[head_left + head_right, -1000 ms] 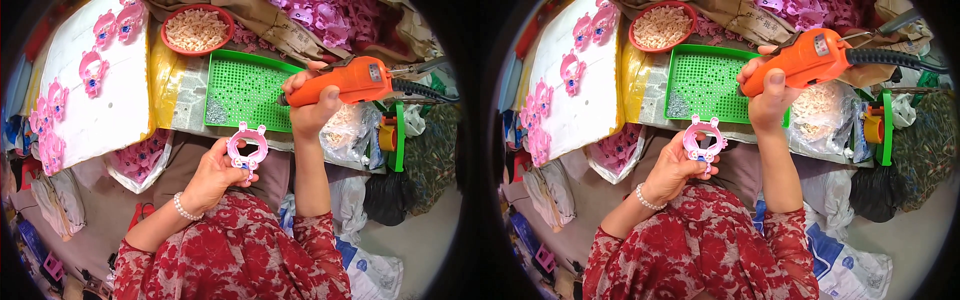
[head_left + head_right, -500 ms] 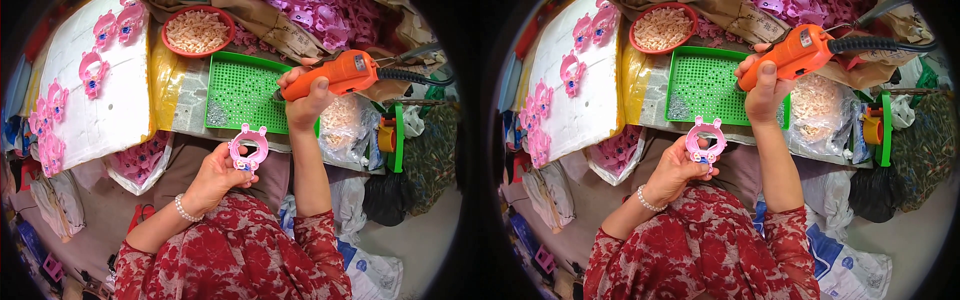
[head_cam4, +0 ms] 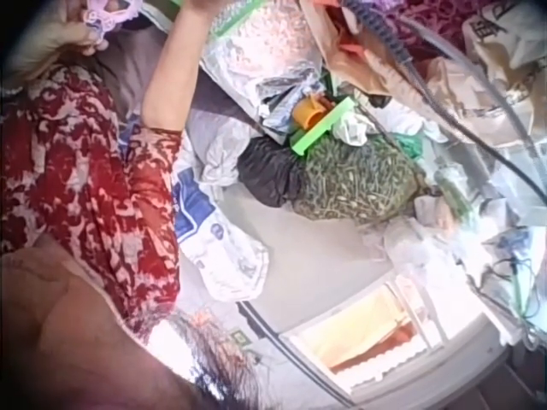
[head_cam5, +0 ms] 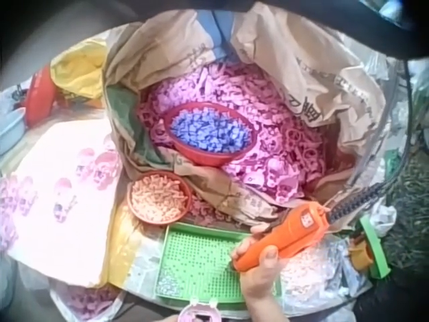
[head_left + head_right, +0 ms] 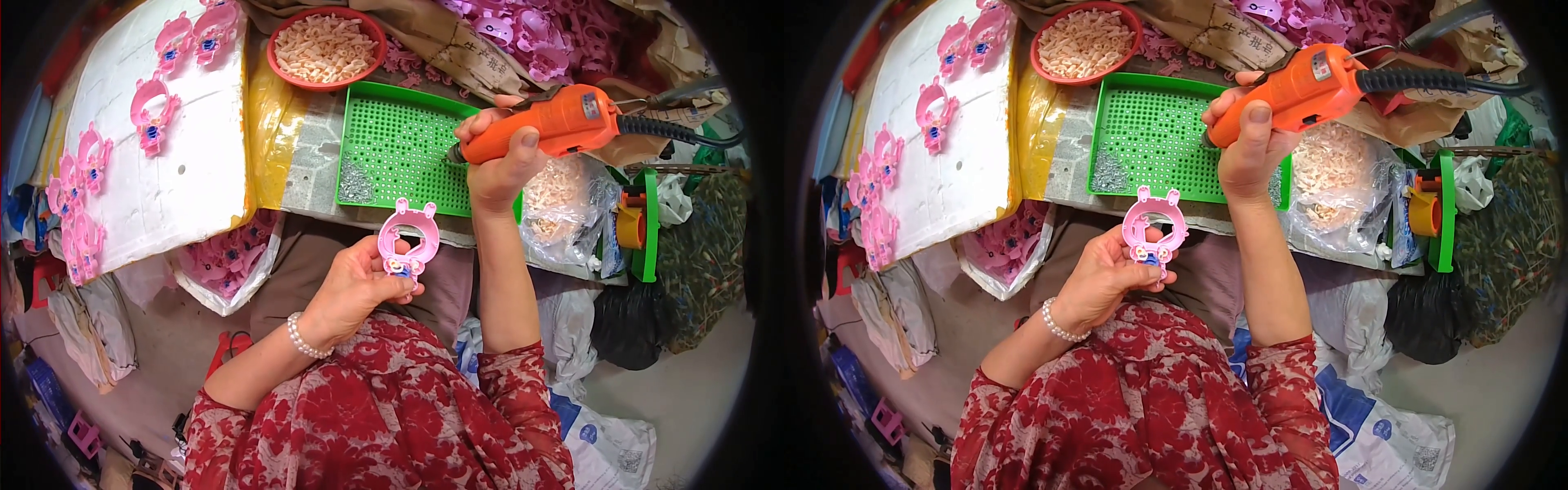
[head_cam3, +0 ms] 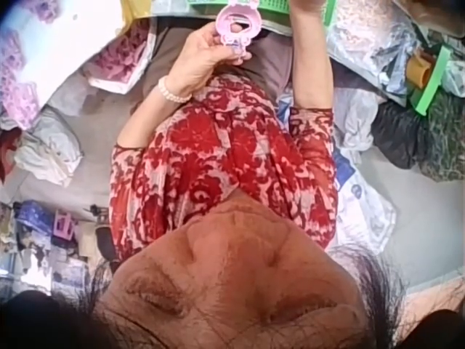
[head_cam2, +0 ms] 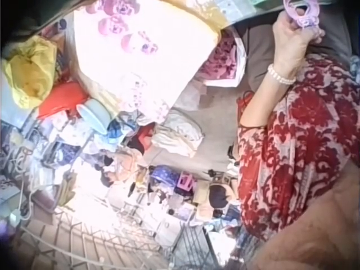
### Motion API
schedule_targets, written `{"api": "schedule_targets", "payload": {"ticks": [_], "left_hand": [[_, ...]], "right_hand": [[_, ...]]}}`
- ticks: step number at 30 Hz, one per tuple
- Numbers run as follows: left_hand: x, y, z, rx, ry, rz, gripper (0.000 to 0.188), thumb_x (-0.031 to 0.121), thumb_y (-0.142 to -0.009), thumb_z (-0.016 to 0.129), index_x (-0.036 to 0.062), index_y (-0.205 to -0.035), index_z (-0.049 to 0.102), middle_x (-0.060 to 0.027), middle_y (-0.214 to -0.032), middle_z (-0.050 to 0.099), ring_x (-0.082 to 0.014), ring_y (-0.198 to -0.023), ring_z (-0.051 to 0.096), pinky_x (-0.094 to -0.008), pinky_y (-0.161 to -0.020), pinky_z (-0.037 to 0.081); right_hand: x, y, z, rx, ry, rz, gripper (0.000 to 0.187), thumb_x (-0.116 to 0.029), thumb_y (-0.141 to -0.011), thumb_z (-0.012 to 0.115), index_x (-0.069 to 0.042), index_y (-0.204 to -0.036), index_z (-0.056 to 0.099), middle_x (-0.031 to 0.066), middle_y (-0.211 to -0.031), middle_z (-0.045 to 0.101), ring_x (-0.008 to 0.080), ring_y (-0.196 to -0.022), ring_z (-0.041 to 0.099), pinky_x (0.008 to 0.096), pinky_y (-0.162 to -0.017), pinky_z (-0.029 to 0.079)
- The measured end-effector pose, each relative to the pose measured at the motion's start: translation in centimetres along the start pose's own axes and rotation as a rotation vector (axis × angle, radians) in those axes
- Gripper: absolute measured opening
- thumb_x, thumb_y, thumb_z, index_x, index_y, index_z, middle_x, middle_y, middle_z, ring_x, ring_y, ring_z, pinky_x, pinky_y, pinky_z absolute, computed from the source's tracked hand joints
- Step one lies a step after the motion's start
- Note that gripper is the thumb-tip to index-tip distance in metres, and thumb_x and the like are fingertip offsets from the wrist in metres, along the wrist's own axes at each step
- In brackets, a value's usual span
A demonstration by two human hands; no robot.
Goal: Assemble small pink plastic toy frames using a handheld electric screwdriver.
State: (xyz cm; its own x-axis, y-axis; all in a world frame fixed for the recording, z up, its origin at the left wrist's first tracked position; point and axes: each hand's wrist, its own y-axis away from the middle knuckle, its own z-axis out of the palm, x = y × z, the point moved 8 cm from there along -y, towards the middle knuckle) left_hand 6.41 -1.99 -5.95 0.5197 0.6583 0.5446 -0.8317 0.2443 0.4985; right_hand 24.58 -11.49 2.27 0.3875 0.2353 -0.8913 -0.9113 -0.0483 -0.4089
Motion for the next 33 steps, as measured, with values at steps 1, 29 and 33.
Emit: {"api": "schedule_targets", "payload": {"ticks": [1, 29, 33], "left_hand": [[0.1, 0.0, 0.0, 0.0, -0.001, 0.001, 0.038, -0.006, -0.078, 0.061, 0.0022, -0.113, 0.049, -0.0104, -0.098, 0.062, -0.0194, -0.08, 0.066, -0.0238, -0.067, 0.053], [-0.1, -0.7, 0.5, 0.018, -0.066, 0.062, 0.027, 0.002, -0.08, 0.063, 0.0011, -0.105, 0.053, -0.0064, -0.092, 0.062, -0.0148, -0.076, 0.064, -0.0231, -0.064, 0.052], [0.3, -0.5, 0.7, 0.038, -0.027, 0.097, 0.021, 0.0, -0.079, 0.062, 0.0004, -0.098, 0.054, -0.0047, -0.083, 0.062, -0.0097, -0.069, 0.059, -0.022, -0.061, 0.048]], "right_hand": [[0.0, -0.1, 0.0, -0.007, 0.011, 0.005, 0.071, -0.064, -0.076, 0.055, 0.001, -0.103, 0.045, 0.0075, -0.066, 0.05, 0.0194, -0.056, 0.05, 0.0317, -0.054, 0.044], [-8.8, 6.8, 4.1, -0.418, -0.487, 0.046, 0.087, -0.069, -0.065, 0.06, -0.003, -0.119, 0.044, 0.0066, -0.079, 0.055, 0.019, -0.071, 0.056, 0.034, -0.067, 0.047], [-8.2, 8.0, 4.6, -0.417, -0.468, 0.071, 0.087, -0.068, -0.065, 0.061, -0.001, -0.118, 0.045, 0.0061, -0.078, 0.055, 0.0173, -0.069, 0.055, 0.0321, -0.066, 0.048]]}}
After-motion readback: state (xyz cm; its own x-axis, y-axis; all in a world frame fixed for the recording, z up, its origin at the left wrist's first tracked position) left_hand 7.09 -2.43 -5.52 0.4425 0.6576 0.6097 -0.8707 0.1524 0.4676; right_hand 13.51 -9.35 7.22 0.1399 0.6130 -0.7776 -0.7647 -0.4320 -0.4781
